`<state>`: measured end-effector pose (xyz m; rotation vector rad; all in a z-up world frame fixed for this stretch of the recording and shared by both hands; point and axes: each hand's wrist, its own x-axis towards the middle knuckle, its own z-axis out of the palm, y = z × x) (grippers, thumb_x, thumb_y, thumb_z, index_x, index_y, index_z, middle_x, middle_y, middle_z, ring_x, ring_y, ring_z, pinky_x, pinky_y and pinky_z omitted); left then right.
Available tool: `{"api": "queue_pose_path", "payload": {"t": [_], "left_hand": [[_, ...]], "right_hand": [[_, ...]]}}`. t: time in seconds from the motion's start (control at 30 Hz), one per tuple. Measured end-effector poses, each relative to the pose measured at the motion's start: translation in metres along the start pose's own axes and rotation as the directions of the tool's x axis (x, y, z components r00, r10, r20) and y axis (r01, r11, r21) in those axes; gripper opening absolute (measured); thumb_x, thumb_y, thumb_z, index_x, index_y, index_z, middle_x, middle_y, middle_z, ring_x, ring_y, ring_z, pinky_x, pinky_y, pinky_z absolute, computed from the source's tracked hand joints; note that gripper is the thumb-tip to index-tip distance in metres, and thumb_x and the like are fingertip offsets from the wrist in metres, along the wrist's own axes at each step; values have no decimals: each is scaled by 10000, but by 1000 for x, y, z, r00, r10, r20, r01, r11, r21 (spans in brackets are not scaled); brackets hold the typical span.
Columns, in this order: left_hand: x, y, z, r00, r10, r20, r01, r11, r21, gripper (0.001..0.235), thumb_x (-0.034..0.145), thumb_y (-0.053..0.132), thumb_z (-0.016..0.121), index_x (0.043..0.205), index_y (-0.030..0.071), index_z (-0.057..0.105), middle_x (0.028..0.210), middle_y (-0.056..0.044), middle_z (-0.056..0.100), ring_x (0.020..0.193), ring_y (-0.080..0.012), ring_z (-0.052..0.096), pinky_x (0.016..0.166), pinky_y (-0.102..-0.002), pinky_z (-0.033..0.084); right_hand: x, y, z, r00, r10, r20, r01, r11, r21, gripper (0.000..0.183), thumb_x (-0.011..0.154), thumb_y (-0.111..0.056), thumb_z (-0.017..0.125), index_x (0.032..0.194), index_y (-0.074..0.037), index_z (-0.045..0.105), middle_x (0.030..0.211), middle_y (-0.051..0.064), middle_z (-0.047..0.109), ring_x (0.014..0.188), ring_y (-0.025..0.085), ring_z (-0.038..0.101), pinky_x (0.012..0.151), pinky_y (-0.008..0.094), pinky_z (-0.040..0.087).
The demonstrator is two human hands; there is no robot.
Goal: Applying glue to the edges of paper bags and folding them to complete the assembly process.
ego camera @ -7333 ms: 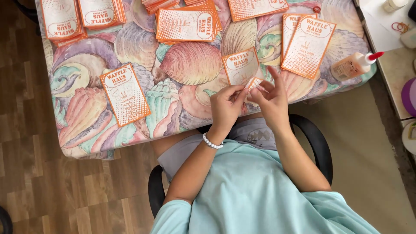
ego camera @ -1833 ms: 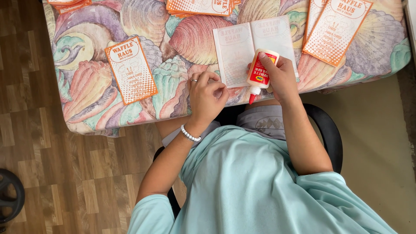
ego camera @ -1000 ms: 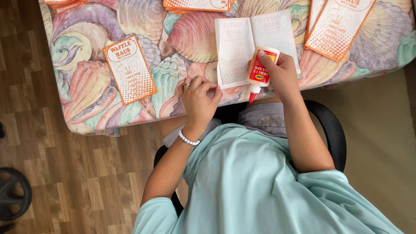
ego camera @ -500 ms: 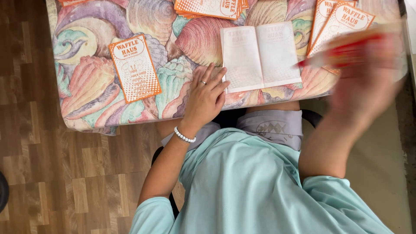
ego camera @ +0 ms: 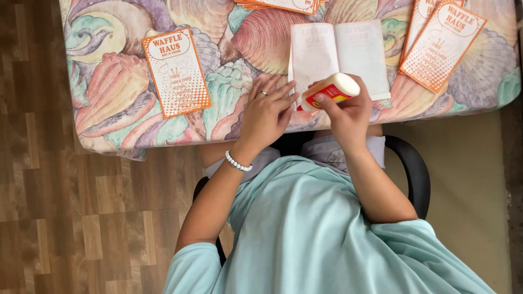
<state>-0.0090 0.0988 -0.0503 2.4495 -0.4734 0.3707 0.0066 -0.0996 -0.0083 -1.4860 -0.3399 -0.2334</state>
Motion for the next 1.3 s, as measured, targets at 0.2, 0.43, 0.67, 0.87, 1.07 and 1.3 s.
{"api": "queue_pose_path", "payload": {"t": [0.2,0.43,0.67,0.87,1.07,1.3], "left_hand": [[2,9,-12,1000,-14,-7,14,1000,-14,257,898,182,706,1143,189,784,1411,13,652,1433,-300,467,1214,-554,238],[1,8,-10,1000,-9,-3,9,1000,1,175,887,152,729,1048,171,796,1395,9,652,1418,-307,473,1198,-554,269],[3,-1,1,999,-30,25,29,1000,12,320,918,143,682,1215,221,770,1444,30,622,1457,-280,437,1231,-538,225],[-1,3,-1,999,-28,19,27,1000,11,351,901,136,680,1231,227,757,1444,26,627,1456,-292,454,1236,-549,239],[2,9,-9,1000,-24,-1,24,999,21,302,899,148,697,1187,206,769,1426,18,632,1454,-286,452,1242,-544,236],[-1,11,-8,999,-21,-24,22,999,26,230,872,147,732,1096,151,787,1407,-9,641,1442,-299,459,1233,-549,252]], "right_hand": [[0,4,15,999,16,31,-15,999,-51,417,915,6,816,1228,43,543,1115,297,709,1105,406,701,1005,565,529],[-1,12,9,997,-43,60,51,991,-127,426,867,-3,877,1165,62,580,1038,274,733,1056,348,712,967,510,548],[6,-100,-4,946,-319,62,322,896,-305,512,956,-247,832,1200,65,509,1073,322,713,1023,342,699,986,439,534],[9,-26,7,977,-198,84,210,961,-179,490,804,50,931,1133,122,575,973,318,722,974,374,732,910,508,557],[9,-6,19,991,-110,77,123,974,-192,421,949,2,828,1244,41,530,1129,311,701,1082,462,701,1003,593,524],[2,8,18,995,-58,82,74,975,-211,426,933,3,830,1232,47,529,1109,300,703,1088,438,696,1010,598,510]]}}
